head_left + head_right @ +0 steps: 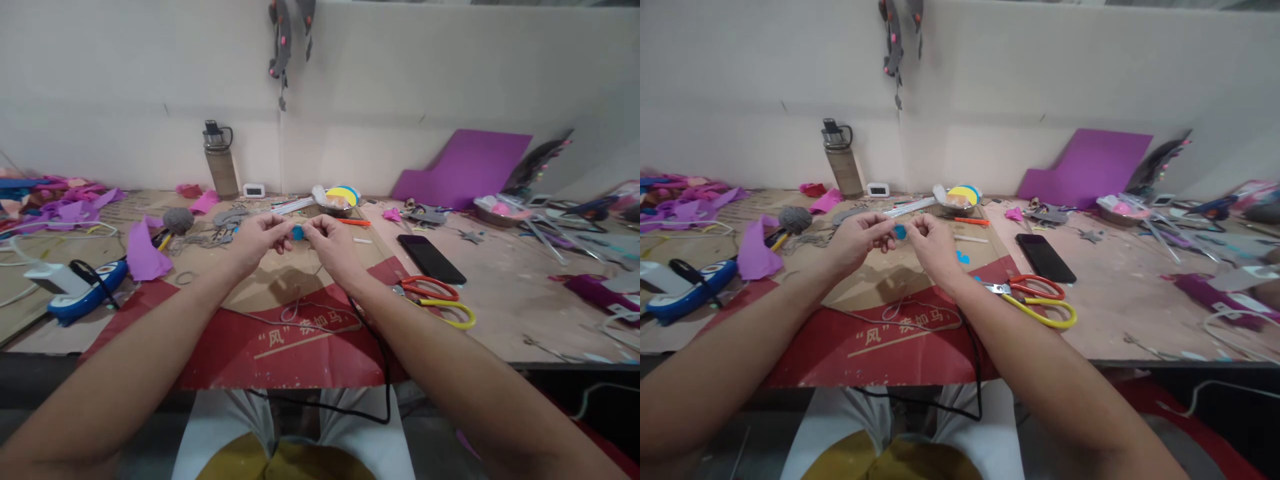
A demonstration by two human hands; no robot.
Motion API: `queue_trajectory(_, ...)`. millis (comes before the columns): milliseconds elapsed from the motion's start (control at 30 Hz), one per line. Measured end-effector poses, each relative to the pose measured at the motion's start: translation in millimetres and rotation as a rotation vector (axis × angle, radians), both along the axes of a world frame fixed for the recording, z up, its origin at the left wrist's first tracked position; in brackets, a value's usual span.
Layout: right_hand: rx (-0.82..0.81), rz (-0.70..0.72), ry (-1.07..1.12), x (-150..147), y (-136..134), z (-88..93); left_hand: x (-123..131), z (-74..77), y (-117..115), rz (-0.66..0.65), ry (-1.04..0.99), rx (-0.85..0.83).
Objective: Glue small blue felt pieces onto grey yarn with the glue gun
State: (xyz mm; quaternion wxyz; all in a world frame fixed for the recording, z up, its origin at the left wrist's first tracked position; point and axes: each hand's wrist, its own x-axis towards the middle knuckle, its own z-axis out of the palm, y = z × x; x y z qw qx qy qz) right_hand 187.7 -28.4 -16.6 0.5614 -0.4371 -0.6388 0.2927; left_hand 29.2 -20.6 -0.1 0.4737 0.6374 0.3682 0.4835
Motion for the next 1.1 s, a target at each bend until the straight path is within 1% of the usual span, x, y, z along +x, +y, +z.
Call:
queue_trajectory(133,0.035,-0.005,-0.018,-2,-1,-2.4,-2,-2.1,-2,0.110,0.140,0.159)
queue_trajectory(233,0.064,0.014,-0.038,-2,-3,-3.8,-3,-1.9,-3,0.153,0.219,0.243)
queue_trajectory(300,0.085,0.027,-0.048,-2,-3,-4.5,-4,-1.2,-3,0.164,0.243,0.269)
queue_trajectory(400,0.096,0.032,-0.069,-3,-4,-4.8,-4,-0.5,-4,0.161,0.232,0.260)
queue_trajectory(467,0.097,0.036,-0.077,-3,-5,-4.5,-3,-0.7,-4,0.149,0.201,0.225)
queue_trajectory(567,0.101,0.040,-0.078,-4,-6,-3.5,-1,-2.7,-1,0.117,0.107,0.129)
queue_trajectory(733,0.063,0.062,-0.059,-4,-6,-1.3,-1,-5.0,4,-0.017,-0.028,-0.074)
queue_trajectory(867,0.078,0.079,-0.053,-3,-4,-2.2,-3,-1.5,4,-0.067,-0.032,-0.162)
queue_trajectory(1000,0.090,0.074,-0.052,-2,-1,-7.3,-6,2.6,5,-0.102,0.027,-0.256)
queue_trajectory(1100,0.100,0.066,-0.072,-2,2,-11.0,-6,4.3,5,-0.120,0.024,-0.330)
